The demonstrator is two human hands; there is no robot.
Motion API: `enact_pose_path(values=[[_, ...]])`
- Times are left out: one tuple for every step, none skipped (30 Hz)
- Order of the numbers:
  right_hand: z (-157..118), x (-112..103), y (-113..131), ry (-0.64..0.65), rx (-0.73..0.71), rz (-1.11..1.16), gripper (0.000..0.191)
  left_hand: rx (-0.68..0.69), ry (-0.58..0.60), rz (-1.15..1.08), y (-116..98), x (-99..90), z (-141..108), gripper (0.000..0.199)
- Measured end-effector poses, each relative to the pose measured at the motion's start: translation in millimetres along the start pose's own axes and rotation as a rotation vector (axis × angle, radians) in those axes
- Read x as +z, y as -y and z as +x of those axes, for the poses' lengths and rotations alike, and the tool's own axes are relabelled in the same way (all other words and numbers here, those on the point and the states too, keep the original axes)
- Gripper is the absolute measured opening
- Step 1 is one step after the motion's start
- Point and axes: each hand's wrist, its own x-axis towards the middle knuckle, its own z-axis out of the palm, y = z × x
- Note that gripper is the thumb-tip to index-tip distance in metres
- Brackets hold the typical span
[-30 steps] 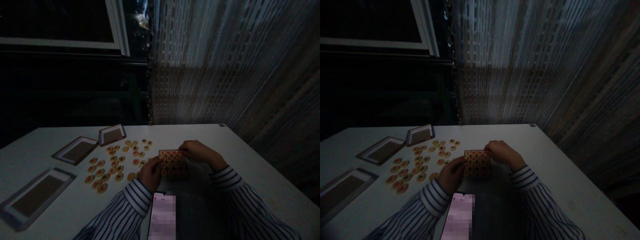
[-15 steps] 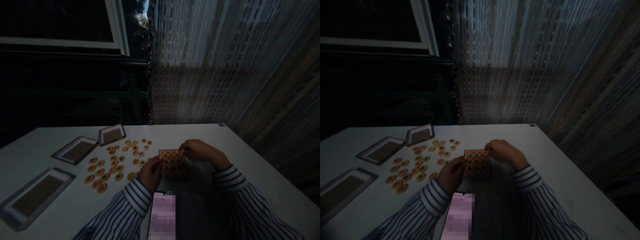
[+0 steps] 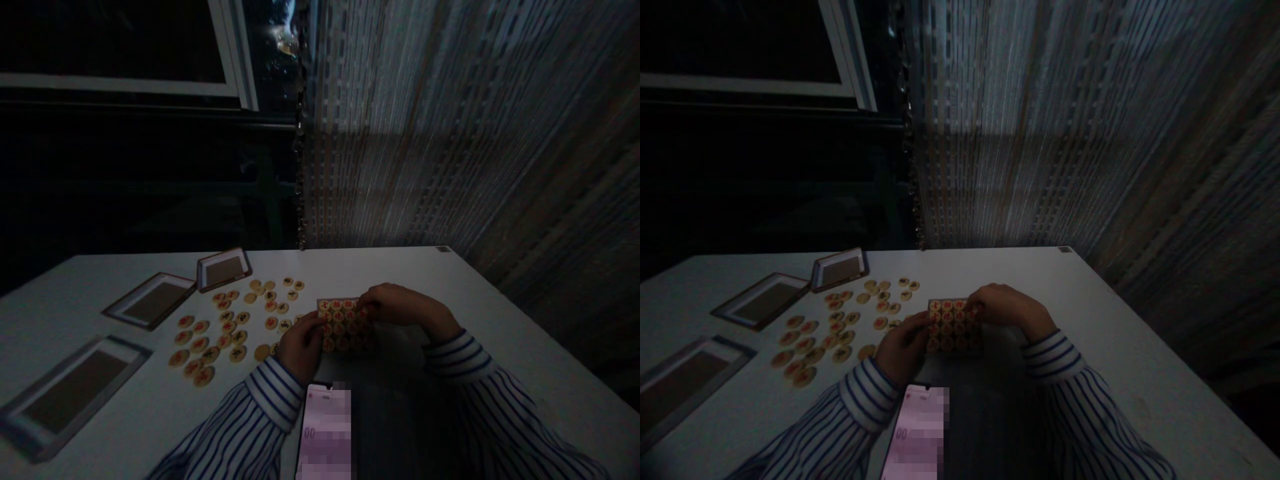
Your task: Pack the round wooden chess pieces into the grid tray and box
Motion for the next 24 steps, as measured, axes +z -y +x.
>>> enact_pose_path(values=[[0.1,0.0,0.2,0.004,0.004,0.004,0.027,-0.006,0.002,0.007,-0.3,0.0,0.1,0.024],[0.3,0.0,0.3,0.005,0.007,0.007,0.028,-0.008,0.003,0.016,-0.5,0.0,0.1,0.024],[0.4,0.2,0.2,0.006,0.005,0.009,0.028,-0.008,0.003,0.024,-0.7,0.1,0.2,0.024],[0.6,0.4,0.0,0.006,0.001,0.009,0.028,-0.006,0.002,0.031,-0.9,0.0,0.3,0.023],[0.8,0.8,-0.4,0.003,-0.004,0.008,0.029,-0.002,-0.001,0.037,-0.9,0.0,0.3,0.023],[1.0,1.1,-1.0,-0.001,-0.009,0.006,0.029,0.004,-0.004,0.041,-0.9,0.0,0.3,0.023],[1.2,1.5,-1.5,-0.003,-0.015,0.002,0.029,0.009,-0.008,0.042,-0.8,-0.1,0.4,0.023],[1.3,1.8,-2.1,-0.004,-0.018,-0.003,0.029,0.013,-0.011,0.041,-0.6,-0.1,0.4,0.023],[1.4,2.1,-2.6,-0.003,-0.018,-0.009,0.029,0.015,-0.014,0.038,-0.4,-0.1,0.3,0.023],[1.4,2.3,-3.0,-0.005,-0.016,-0.015,0.029,0.015,-0.015,0.034,-0.1,-0.1,0.3,0.022],[1.5,2.4,-3.3,-0.006,-0.016,-0.018,0.029,0.013,-0.016,0.029,0.2,0.0,0.3,0.022],[1.4,2.5,-3.4,-0.007,-0.017,-0.018,0.029,0.011,-0.015,0.026,0.5,0.1,0.3,0.022],[1.4,2.4,-3.3,-0.009,-0.018,-0.013,0.029,0.010,-0.012,0.023,0.7,0.3,0.2,0.022],[1.3,2.4,-3.1,-0.010,-0.018,-0.007,0.030,0.010,-0.010,0.019,1.0,0.5,0.2,0.022],[1.3,2.3,-2.7,-0.009,-0.017,-0.003,0.030,0.010,-0.010,0.013,1.1,0.6,0.2,0.021],[1.3,2.2,-2.3,-0.004,-0.012,-0.002,0.030,0.011,-0.012,0.008,1.2,0.7,0.2,0.021],[1.2,2.0,-1.9,-0.002,-0.006,-0.004,0.030,0.013,-0.014,0.005,1.1,0.7,0.2,0.021],[1.2,1.9,-1.7,-0.003,-0.002,-0.009,0.029,0.012,-0.017,0.004,0.9,0.5,0.2,0.021],[1.1,1.8,-1.6,-0.004,-0.001,-0.016,0.029,0.010,-0.019,0.007,0.7,0.3,0.1,0.021],[0.9,1.7,-1.6,-0.005,-0.004,-0.021,0.029,0.006,-0.019,0.012,0.3,0.1,0.0,0.021],[0.7,1.6,-1.9,-0.006,-0.008,-0.024,0.029,0.001,-0.017,0.019,0.0,-0.1,-0.1,0.021],[0.4,1.4,-2.3,-0.010,-0.013,-0.024,0.028,-0.003,-0.012,0.025,-0.3,-0.3,-0.1,0.021],[0.2,1.3,-2.9,-0.013,-0.016,-0.023,0.028,-0.006,-0.008,0.030,-0.5,-0.4,-0.2,0.022],[-0.1,1.1,-3.4,-0.015,-0.017,-0.020,0.027,-0.004,-0.008,0.032,-0.6,-0.3,-0.2,0.022]])
